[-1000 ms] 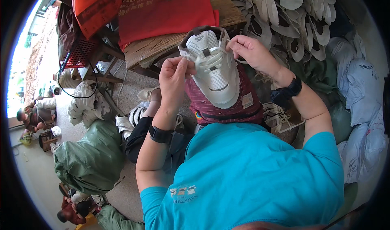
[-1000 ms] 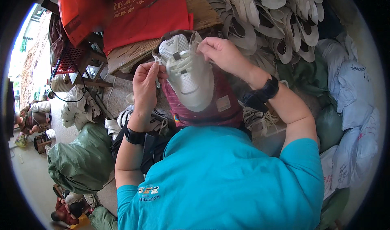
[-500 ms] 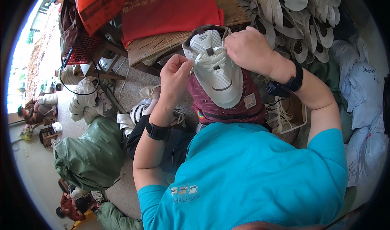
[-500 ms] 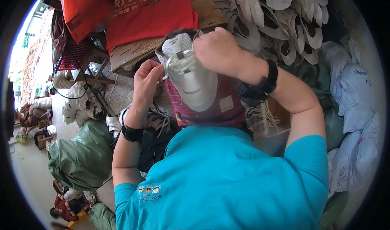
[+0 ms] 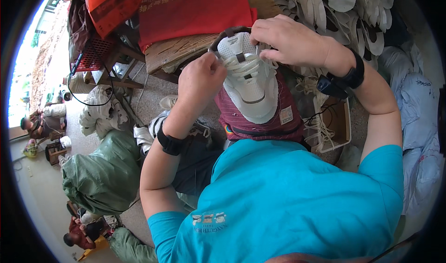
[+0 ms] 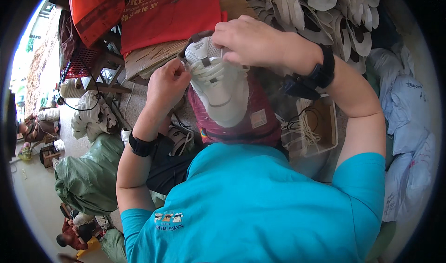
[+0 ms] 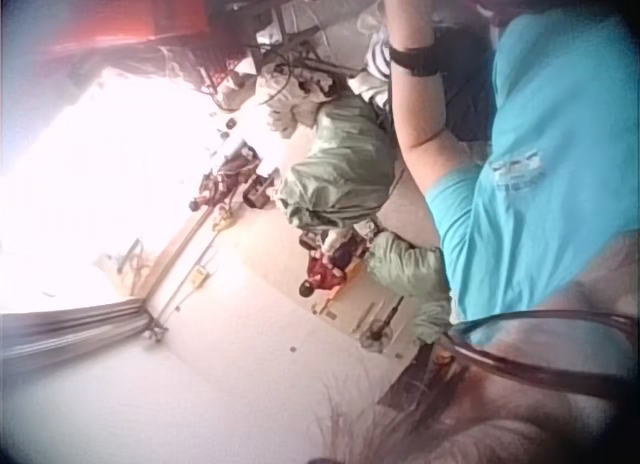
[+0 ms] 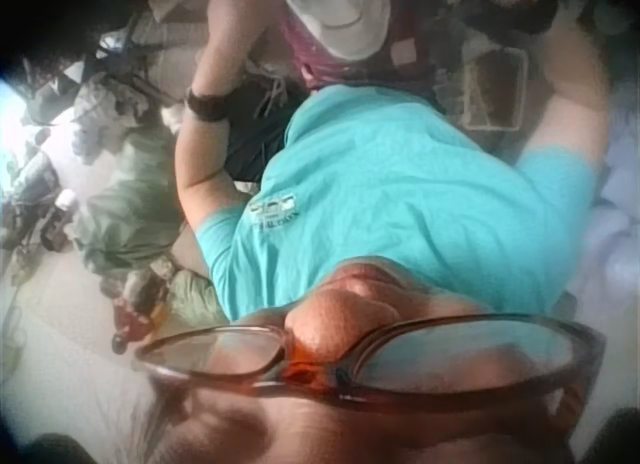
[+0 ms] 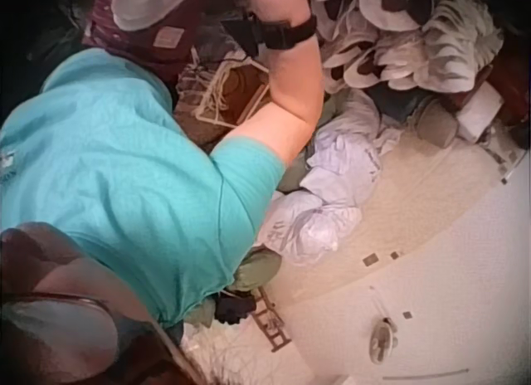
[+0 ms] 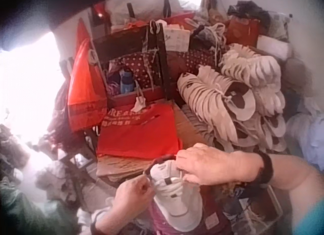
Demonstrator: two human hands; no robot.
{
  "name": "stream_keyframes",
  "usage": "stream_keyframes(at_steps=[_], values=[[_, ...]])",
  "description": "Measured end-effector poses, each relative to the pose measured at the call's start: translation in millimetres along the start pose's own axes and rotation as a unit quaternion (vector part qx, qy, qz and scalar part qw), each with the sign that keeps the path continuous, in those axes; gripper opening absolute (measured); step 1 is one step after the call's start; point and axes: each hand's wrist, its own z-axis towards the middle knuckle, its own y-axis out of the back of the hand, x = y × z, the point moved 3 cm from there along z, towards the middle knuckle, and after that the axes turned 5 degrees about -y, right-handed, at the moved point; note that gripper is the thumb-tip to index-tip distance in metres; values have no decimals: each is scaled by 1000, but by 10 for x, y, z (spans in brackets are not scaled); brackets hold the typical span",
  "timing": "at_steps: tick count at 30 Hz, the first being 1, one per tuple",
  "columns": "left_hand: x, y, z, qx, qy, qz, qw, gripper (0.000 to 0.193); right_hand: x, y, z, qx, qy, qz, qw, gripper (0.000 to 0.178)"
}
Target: The person sits on the floor and threads white shoelaces through the eyelets of a white sneaker resting on their lap. They pull the laces tight and adjust the fit repeatedly, then switch to a second white sneaker and continue the lacing process.
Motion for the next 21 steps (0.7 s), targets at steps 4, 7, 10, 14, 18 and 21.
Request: stream_keyframes(at_steps=[4, 7, 10, 14, 18, 21], values=[[-24, 63, 56, -31, -118, 9, 992, 16, -146, -6, 37, 70, 1, 32, 997, 31], [-41, 260, 106, -81, -254, 10, 964, 31, -186, -36, 54, 63, 9, 36, 997, 31], [95, 282, 201, 86, -160, -84, 980, 27, -230, -74, 72, 59, 2, 92, 994, 26], [310, 228, 246, 80, -230, -90, 966, 22, -277, 24, 19, 108, -28, 120, 987, 25], [417, 174, 237, 69, -211, -110, 969, 15, -375, -18, -73, 61, -58, 101, 991, 23], [409, 164, 254, 68, -180, -114, 975, 15, -378, -83, -59, 57, -91, 164, 981, 22]])
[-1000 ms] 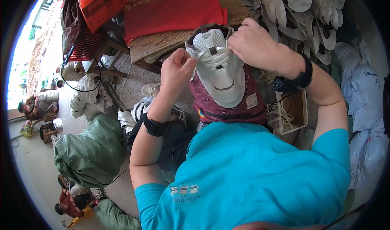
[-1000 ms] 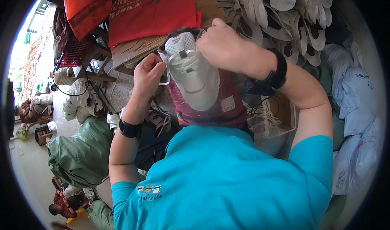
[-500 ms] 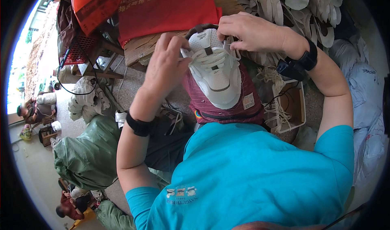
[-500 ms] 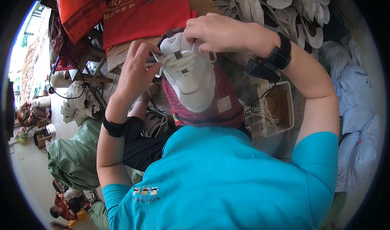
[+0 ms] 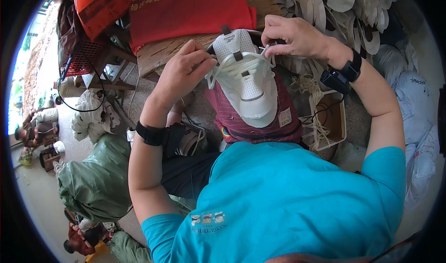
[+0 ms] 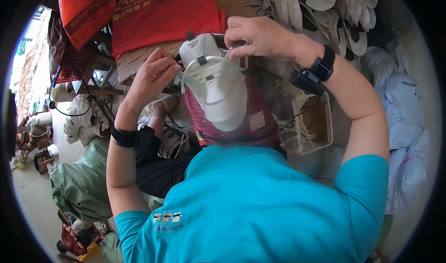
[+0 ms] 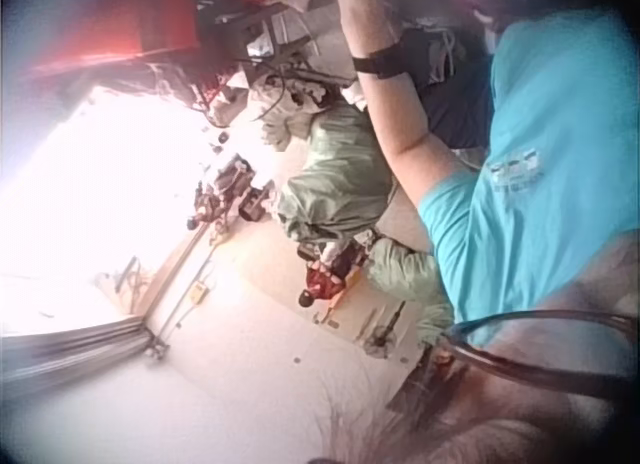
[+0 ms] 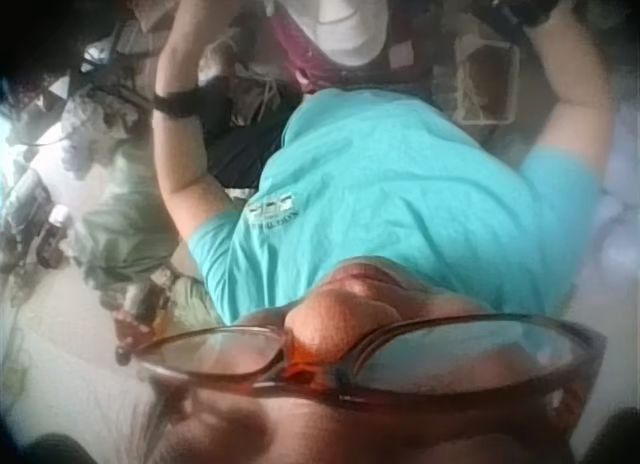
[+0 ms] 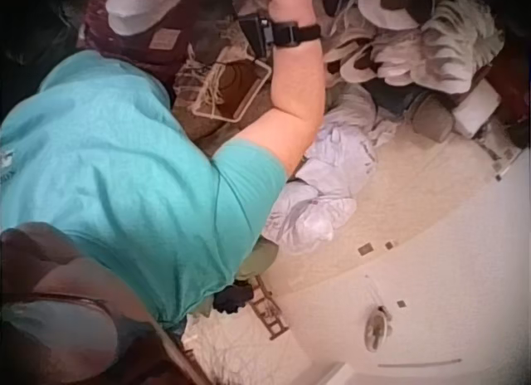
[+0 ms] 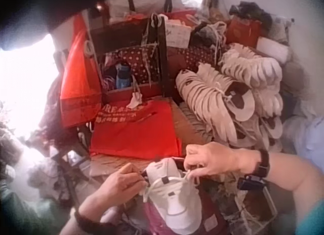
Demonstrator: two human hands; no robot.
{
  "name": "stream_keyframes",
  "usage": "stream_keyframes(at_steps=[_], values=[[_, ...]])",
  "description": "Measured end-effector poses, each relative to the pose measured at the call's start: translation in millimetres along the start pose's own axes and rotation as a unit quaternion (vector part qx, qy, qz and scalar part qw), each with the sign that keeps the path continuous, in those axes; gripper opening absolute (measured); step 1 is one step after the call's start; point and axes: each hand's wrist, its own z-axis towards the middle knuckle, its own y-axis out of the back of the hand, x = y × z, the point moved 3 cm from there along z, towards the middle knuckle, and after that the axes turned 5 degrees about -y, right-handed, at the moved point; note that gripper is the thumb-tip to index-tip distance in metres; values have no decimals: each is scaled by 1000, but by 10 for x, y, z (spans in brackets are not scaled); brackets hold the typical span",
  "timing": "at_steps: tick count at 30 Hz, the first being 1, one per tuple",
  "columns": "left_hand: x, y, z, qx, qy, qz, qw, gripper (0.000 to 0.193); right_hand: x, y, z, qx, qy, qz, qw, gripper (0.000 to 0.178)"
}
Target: The person sits on the floor and threads white shoelaces through the eyelets of a white sneaker resting on their lap. They pull the laces tight and adjust the fit repeatedly, then switch to a second white sneaker and continue the lacing process.
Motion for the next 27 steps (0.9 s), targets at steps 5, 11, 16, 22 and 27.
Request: stream_keyframes(at_steps=[5, 11, 16, 22, 27], values=[[-32, -9, 102, 41, 17, -37, 998, 13, -34, -35, 220, 72, -27, 25, 997, 28], [19, -128, 95, -13, 83, -124, 989, 12, -1, -123, 301, 73, -180, 163, 967, 23], [-58, -306, 51, -161, 247, -424, 856, 16, 66, -175, 256, -24, -145, 189, 971, 22], [-786, 359, 319, -316, -96, -219, 918, 14, 756, 277, 208, -88, 36, 340, 935, 17], [-689, 201, 356, -341, -37, -269, 900, 17, 887, 168, 305, -31, 37, 405, 913, 19]])
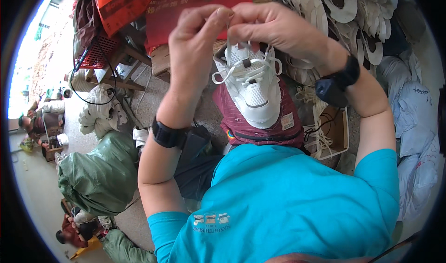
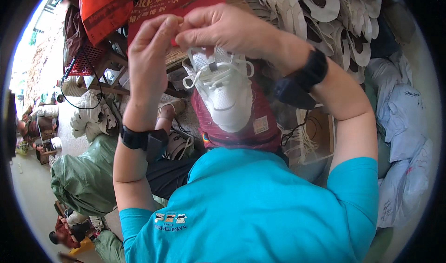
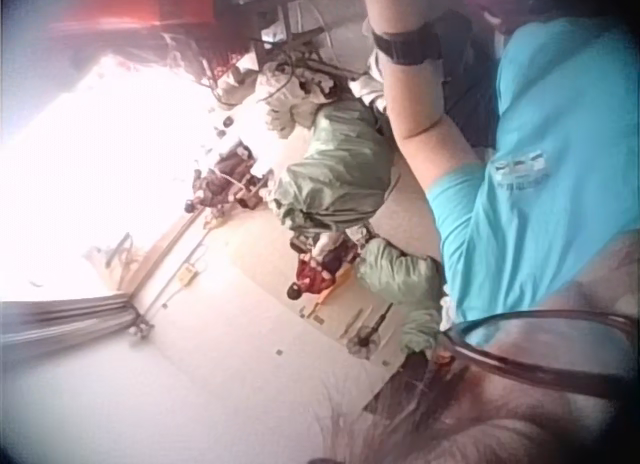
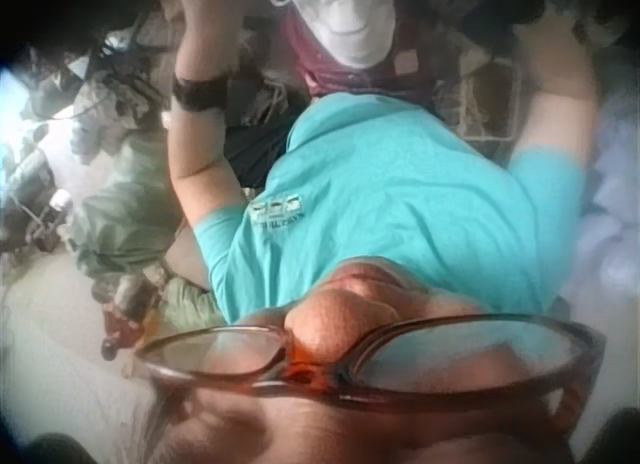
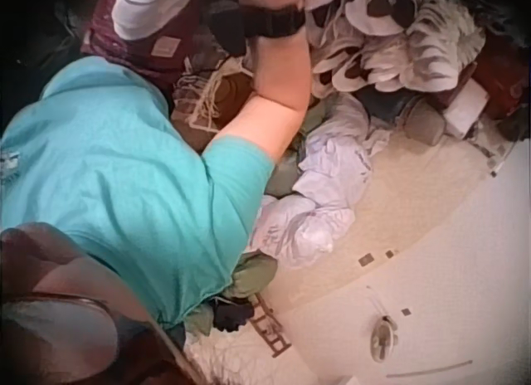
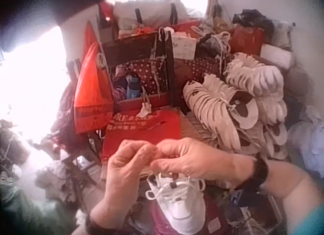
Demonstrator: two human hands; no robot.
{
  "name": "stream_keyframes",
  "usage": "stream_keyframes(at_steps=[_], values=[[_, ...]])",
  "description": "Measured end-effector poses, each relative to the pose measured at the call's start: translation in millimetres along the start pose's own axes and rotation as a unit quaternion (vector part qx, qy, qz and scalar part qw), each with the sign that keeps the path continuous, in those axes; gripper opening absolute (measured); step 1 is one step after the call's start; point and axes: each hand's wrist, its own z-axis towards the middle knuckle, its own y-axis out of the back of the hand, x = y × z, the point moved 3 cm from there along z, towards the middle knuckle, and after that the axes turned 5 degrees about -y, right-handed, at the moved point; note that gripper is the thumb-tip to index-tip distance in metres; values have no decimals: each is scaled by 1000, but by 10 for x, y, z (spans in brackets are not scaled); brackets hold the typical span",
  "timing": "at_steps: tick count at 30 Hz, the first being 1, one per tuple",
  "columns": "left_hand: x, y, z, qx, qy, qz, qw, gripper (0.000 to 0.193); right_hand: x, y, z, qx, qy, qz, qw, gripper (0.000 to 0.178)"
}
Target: The person sits on the floor and threads white shoelaces through the eyelets of a white sneaker resting on their lap. They pull the laces tight and adjust the fit repeatedly, then switch to a second white sneaker and continue the lacing process.
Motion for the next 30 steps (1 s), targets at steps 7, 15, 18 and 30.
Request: stream_keyframes(at_steps=[7, 15, 18, 30], values=[[194, -107, -449, -8, 156, -65, 986, 21, -213, 70, 44, -121, 133, -166, 969, 15], [205, -18, -394, -23, 123, -137, 983, 21, -163, -3, 26, -158, 154, -173, 960, 10], [290, 37, -257, 77, 135, -98, 983, 17, -86, -69, -53, -87, 121, -91, 985, 9], [555, 84, -473, -6, 233, -194, 953, 20, -404, 164, -99, -105, 15, 239, 965, 26]])
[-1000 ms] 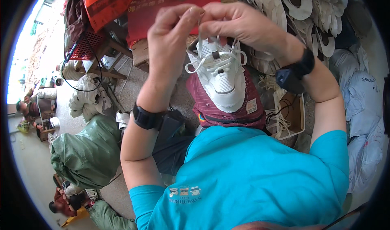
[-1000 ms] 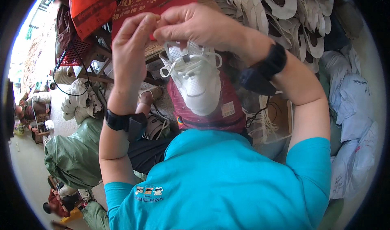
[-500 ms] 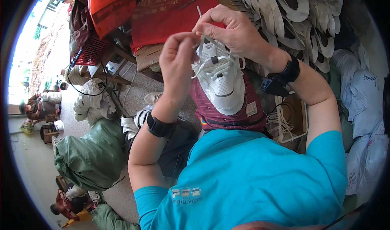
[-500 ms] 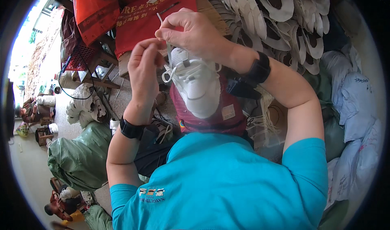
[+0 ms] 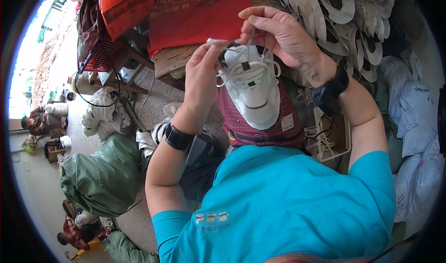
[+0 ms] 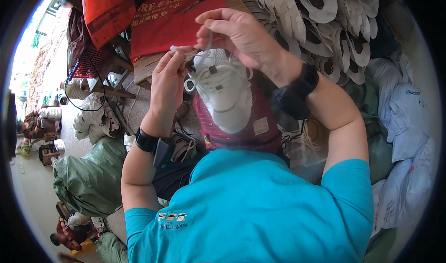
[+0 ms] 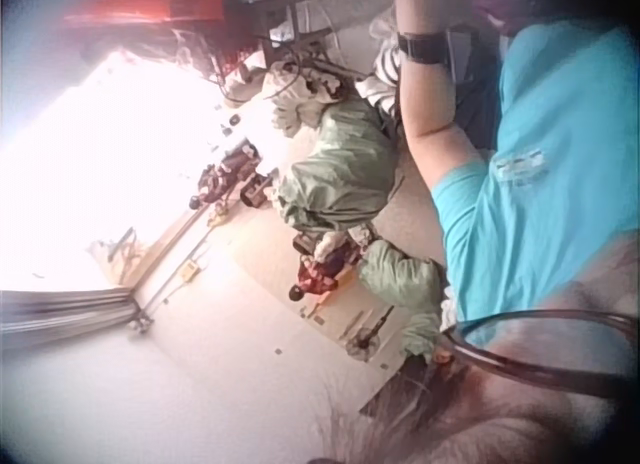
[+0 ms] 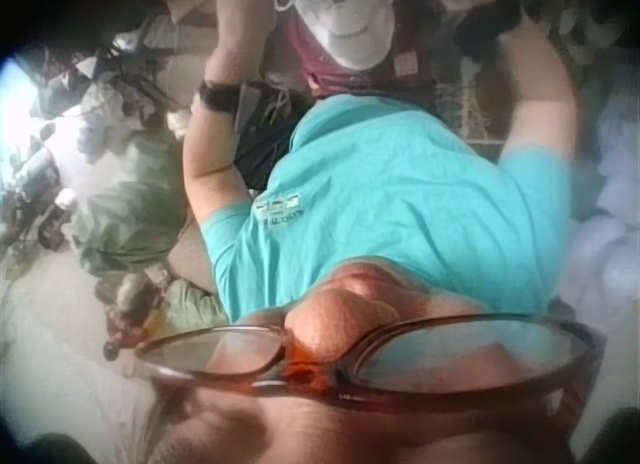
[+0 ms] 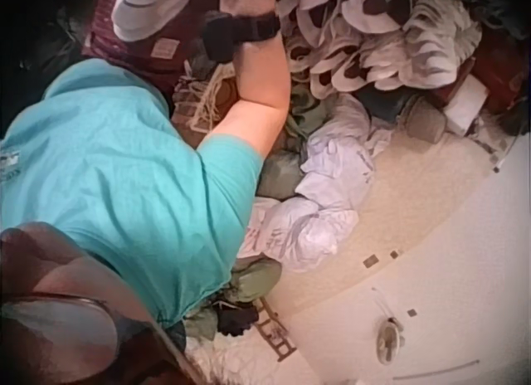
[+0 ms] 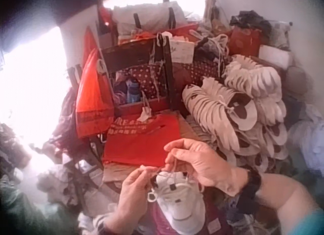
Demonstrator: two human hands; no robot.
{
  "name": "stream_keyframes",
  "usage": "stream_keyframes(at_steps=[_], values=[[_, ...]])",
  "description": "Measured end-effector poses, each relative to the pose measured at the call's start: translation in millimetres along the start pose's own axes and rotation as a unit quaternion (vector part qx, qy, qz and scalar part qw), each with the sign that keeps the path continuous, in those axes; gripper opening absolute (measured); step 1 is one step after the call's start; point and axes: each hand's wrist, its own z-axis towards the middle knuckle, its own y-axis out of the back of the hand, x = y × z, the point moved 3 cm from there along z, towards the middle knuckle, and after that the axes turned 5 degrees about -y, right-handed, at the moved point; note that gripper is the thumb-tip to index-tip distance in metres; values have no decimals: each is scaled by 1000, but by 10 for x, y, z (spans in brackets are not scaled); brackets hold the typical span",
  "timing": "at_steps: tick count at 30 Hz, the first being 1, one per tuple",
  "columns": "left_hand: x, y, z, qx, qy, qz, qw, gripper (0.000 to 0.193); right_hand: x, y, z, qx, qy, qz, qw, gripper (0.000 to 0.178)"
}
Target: The person sits on the floor and threads white shoelaces through the eyelets of a white sneaker resting on their lap. They pull the laces tight and adjust the fit repeatedly, then switch to a second white sneaker and continue the lacing process.
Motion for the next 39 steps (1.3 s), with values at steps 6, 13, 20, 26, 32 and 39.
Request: stream_keyframes(at_steps=[6, 13, 20, 26, 32, 39], values=[[-163, 559, 38, -194, 7, -222, 955, 17, 35, 622, -174, -129, 70, -230, 962, 29], [-31, 800, -142, -123, 7, -84, 989, 21, -267, 538, -390, -57, -35, -336, 939, 7], [28, 594, -263, -83, -25, 181, 980, 21, -379, 508, -406, -60, -21, -385, 921, 7], [150, 496, -292, -37, -89, 340, 936, 17, -335, 208, -425, -83, 144, -618, 768, 14], [-1, 304, -303, -18, -101, 470, 876, 16, -286, 275, -323, -69, 191, -646, 735, 21], [-72, 196, -204, 20, -95, 560, 823, 16, -136, 412, -252, 9, -73, -468, 881, 28]])
